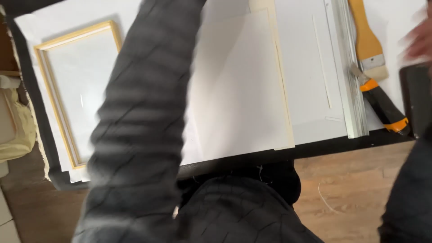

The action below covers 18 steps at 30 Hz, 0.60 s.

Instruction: Cutting and sizing a backing board or mat for a piece of artwork to fit into a frame.

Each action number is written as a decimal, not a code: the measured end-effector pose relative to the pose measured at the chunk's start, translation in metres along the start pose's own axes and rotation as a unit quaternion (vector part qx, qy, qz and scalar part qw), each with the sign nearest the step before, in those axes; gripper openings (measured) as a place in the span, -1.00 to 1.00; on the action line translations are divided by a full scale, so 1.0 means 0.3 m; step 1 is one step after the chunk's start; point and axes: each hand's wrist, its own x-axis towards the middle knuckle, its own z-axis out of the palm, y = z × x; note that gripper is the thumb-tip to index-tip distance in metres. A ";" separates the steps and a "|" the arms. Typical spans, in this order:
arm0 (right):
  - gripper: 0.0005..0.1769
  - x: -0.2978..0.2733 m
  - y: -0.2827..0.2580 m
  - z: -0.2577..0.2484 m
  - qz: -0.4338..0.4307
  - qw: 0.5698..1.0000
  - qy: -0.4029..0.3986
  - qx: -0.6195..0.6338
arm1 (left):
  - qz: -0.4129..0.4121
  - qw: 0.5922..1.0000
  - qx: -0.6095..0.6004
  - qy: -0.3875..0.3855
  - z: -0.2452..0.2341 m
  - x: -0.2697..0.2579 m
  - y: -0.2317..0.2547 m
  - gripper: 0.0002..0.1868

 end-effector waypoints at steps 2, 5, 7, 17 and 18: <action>-0.72 -0.166 -0.194 0.179 0.011 0.999 0.028 -0.030 | 0.000 1.000 0.002 -0.012 0.056 0.031 -0.006 -0.80; -0.76 -0.319 -0.457 0.357 0.045 0.947 0.059 -0.314 | 0.009 0.999 0.031 -0.012 0.114 0.091 -0.011 -0.81; -0.66 -0.356 -0.510 0.409 0.070 0.915 0.080 -0.389 | 0.018 0.998 0.062 -0.012 0.144 0.119 -0.009 -0.81; -0.37 -0.452 -0.375 0.396 0.100 0.889 0.115 -0.431 | -0.005 0.996 0.086 -0.017 0.119 -0.097 0.084 -0.76; -0.34 -0.452 -0.359 0.391 0.141 0.901 0.094 -0.399 | -0.038 0.996 0.079 -0.016 0.125 -0.140 0.118 -0.74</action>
